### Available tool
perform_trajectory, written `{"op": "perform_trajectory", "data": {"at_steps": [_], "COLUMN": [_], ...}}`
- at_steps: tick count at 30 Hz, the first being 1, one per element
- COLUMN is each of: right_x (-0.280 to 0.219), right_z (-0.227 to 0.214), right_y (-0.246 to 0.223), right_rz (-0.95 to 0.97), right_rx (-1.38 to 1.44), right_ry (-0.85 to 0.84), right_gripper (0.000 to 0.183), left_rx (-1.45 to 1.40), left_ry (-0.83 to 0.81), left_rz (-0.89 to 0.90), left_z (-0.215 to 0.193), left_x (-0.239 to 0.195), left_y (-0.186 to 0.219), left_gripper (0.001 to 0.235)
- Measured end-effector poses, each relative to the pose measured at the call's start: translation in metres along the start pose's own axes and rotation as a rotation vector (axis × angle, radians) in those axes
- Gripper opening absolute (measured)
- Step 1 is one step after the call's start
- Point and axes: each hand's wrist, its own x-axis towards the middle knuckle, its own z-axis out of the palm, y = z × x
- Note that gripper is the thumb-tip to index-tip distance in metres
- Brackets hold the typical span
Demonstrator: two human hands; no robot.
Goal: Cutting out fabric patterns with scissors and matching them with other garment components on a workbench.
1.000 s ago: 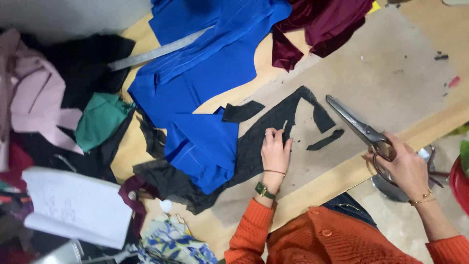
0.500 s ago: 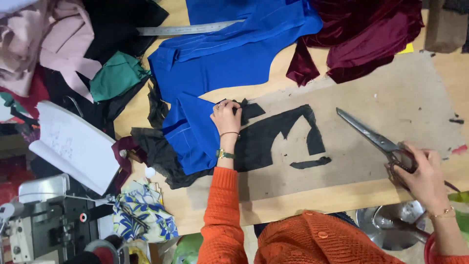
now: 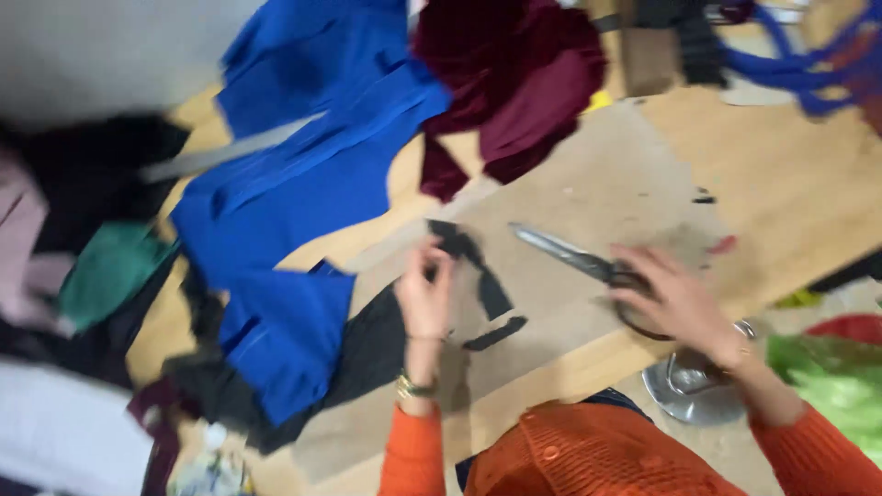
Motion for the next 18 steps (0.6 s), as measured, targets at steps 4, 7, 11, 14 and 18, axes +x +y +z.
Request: {"op": "perform_trajectory", "data": {"at_steps": [4, 7, 11, 14, 18], "right_x": [0.019, 0.022, 0.013, 0.034, 0.07], "right_z": [-0.015, -0.011, 0.009, -0.015, -0.017], "right_y": [-0.042, -0.04, -0.013, 0.008, 0.074], "right_rz": [0.384, 0.418, 0.476, 0.604, 0.474], "right_rx": [1.151, 1.382, 1.311, 1.275, 1.147], "right_ry": [-0.149, -0.083, 0.008, 0.004, 0.092], "right_gripper": [0.067, 0.058, 0.037, 0.029, 0.027], "left_rx": [-0.367, -0.649, -0.857, -0.82, -0.671], "left_ry": [-0.321, -0.444, -0.514, -0.509, -0.451], "left_rz": [-0.118, -0.301, -0.483, -0.452, -0.429], "left_z": [0.093, 0.137, 0.164, 0.163, 0.126], "left_x": [-0.047, -0.066, -0.075, -0.076, -0.078], "left_y": [0.064, 0.072, 0.056, 0.05, 0.063], "left_gripper": [0.042, 0.046, 0.035, 0.032, 0.032]}}
